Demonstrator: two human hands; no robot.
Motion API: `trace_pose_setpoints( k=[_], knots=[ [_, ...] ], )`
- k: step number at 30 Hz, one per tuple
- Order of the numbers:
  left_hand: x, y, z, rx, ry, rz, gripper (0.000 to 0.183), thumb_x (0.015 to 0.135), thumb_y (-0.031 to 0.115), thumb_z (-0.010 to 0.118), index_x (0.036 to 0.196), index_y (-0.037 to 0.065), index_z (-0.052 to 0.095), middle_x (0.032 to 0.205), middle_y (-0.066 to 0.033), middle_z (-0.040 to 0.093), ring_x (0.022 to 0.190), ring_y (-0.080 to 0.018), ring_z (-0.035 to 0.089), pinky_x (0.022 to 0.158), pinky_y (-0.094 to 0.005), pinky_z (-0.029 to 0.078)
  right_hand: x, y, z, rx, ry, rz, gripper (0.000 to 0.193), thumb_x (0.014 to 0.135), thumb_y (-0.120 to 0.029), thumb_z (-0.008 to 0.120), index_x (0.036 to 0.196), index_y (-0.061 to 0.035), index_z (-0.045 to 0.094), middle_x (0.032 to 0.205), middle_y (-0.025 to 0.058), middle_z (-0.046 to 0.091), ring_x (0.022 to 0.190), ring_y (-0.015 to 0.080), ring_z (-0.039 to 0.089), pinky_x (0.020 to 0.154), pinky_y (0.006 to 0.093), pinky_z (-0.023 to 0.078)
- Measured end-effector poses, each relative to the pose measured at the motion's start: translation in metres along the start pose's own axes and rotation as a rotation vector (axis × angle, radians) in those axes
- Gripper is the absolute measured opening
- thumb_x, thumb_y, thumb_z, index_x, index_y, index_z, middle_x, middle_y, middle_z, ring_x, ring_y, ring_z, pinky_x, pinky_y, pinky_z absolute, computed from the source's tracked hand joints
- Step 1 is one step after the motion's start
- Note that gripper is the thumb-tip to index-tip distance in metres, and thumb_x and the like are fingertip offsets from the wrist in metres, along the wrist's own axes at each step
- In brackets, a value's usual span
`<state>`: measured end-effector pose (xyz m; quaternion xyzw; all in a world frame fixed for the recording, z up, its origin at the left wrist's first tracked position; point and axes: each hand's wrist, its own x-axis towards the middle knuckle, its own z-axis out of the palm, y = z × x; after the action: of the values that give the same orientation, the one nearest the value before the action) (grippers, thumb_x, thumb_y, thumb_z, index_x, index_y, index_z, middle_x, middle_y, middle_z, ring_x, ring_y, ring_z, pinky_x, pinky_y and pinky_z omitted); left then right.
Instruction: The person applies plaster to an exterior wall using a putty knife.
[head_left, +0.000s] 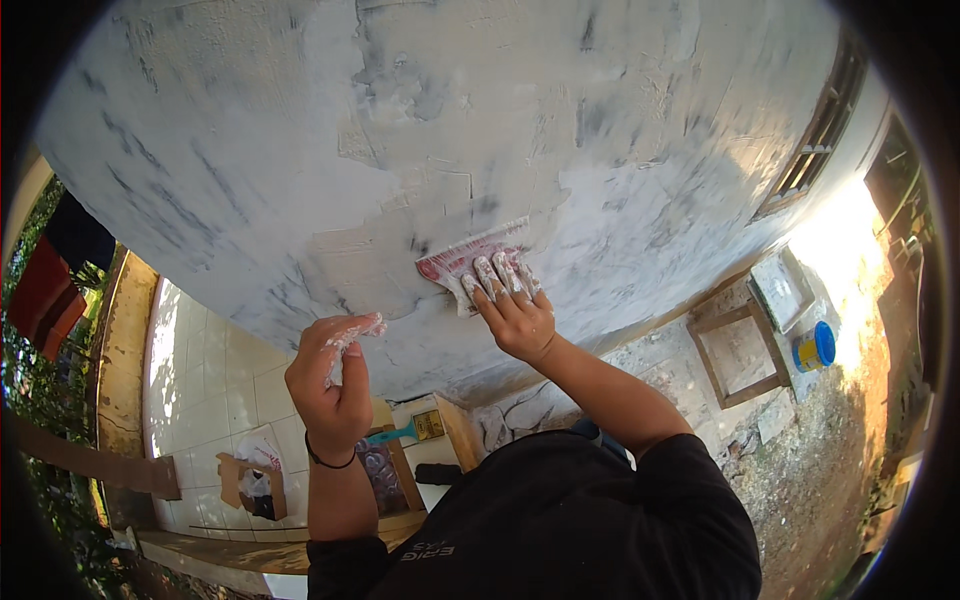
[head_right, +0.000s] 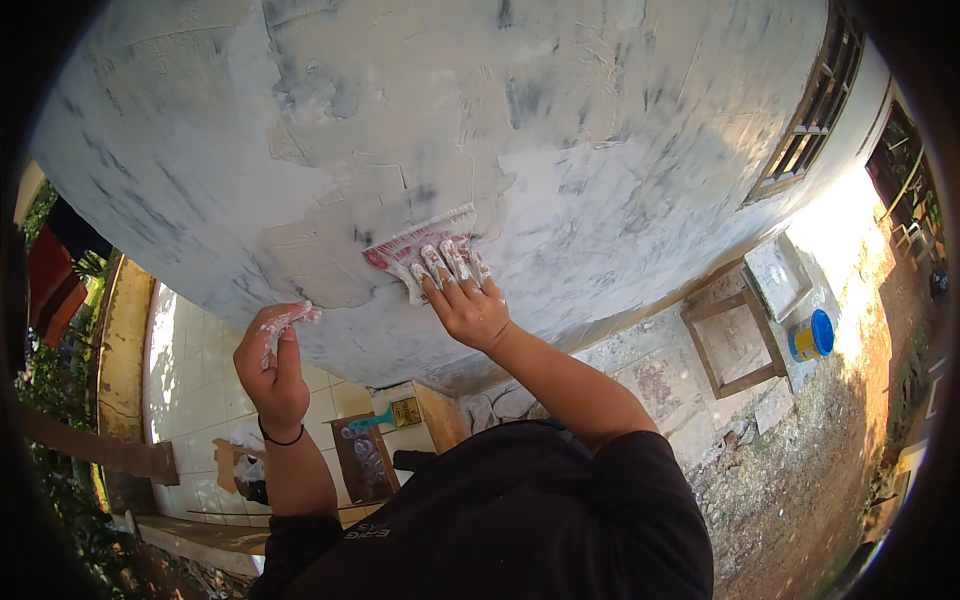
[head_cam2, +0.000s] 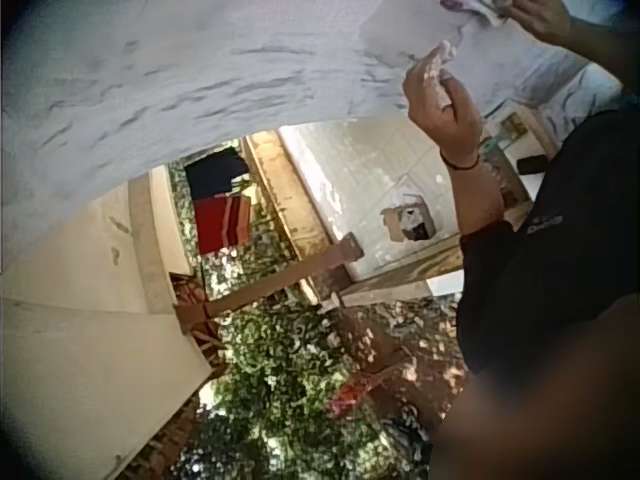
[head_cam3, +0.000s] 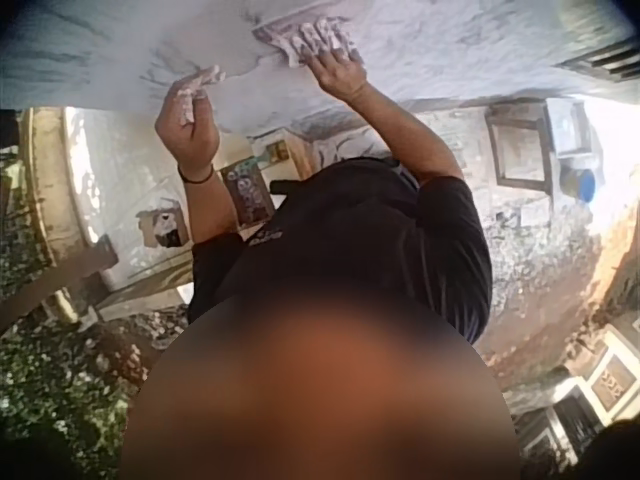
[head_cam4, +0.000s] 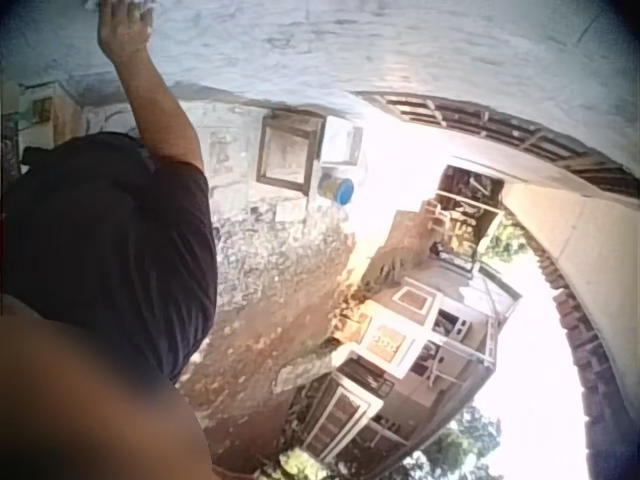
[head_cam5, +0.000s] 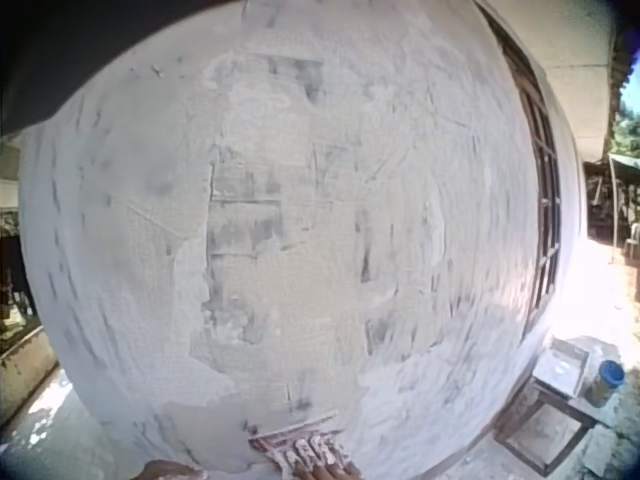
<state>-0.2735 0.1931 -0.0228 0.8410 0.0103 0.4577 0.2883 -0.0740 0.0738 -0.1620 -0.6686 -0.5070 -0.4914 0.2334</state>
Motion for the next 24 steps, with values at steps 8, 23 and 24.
trace_pose_setpoints(
  k=[8, 23, 24],
  knots=[
    [-0.008, -0.010, -0.007, -0.002, -0.025, -0.012, 0.027, 0.074, -0.011, 0.047, 0.093, -0.005, 0.065, 0.090, -0.0144, 0.067, 0.081, -0.0245, 0.063, 0.074, -0.0300, 0.048, -0.023, -0.024, -0.056, 0.274, -0.130, 0.103, 0.032, 0.068, -0.009, 0.063, 0.100, -0.0080, 0.068, 0.094, 0.0097, 0.067, 0.077, 0.0184, 0.065, 0.072, 0.0328, 0.049],
    [0.058, 0.007, -0.017, 0.027, -0.092, 0.233, 0.022, 0.081, -0.008, 0.044, 0.096, -0.011, 0.060, 0.092, -0.0210, 0.065, 0.081, -0.0277, 0.063, 0.074, -0.0350, 0.050, 0.058, 0.036, -0.032, 0.705, 0.040, 1.125, 0.020, 0.077, -0.015, 0.074, 0.090, -0.0022, 0.065, 0.070, 0.0150, 0.063, 0.059, 0.0241, 0.057, 0.061, 0.0317, 0.046],
    [0.058, 0.006, -0.016, 0.024, -0.100, 0.237, 0.022, 0.081, -0.008, 0.044, 0.096, -0.011, 0.060, 0.092, -0.0210, 0.065, 0.081, -0.0277, 0.063, 0.074, -0.0350, 0.050, 0.055, 0.041, -0.034, 0.702, 0.046, 1.133, 0.020, 0.077, -0.015, 0.074, 0.090, -0.0022, 0.065, 0.070, 0.0150, 0.063, 0.059, 0.0241, 0.057, 0.061, 0.0317, 0.046]
  ],
)
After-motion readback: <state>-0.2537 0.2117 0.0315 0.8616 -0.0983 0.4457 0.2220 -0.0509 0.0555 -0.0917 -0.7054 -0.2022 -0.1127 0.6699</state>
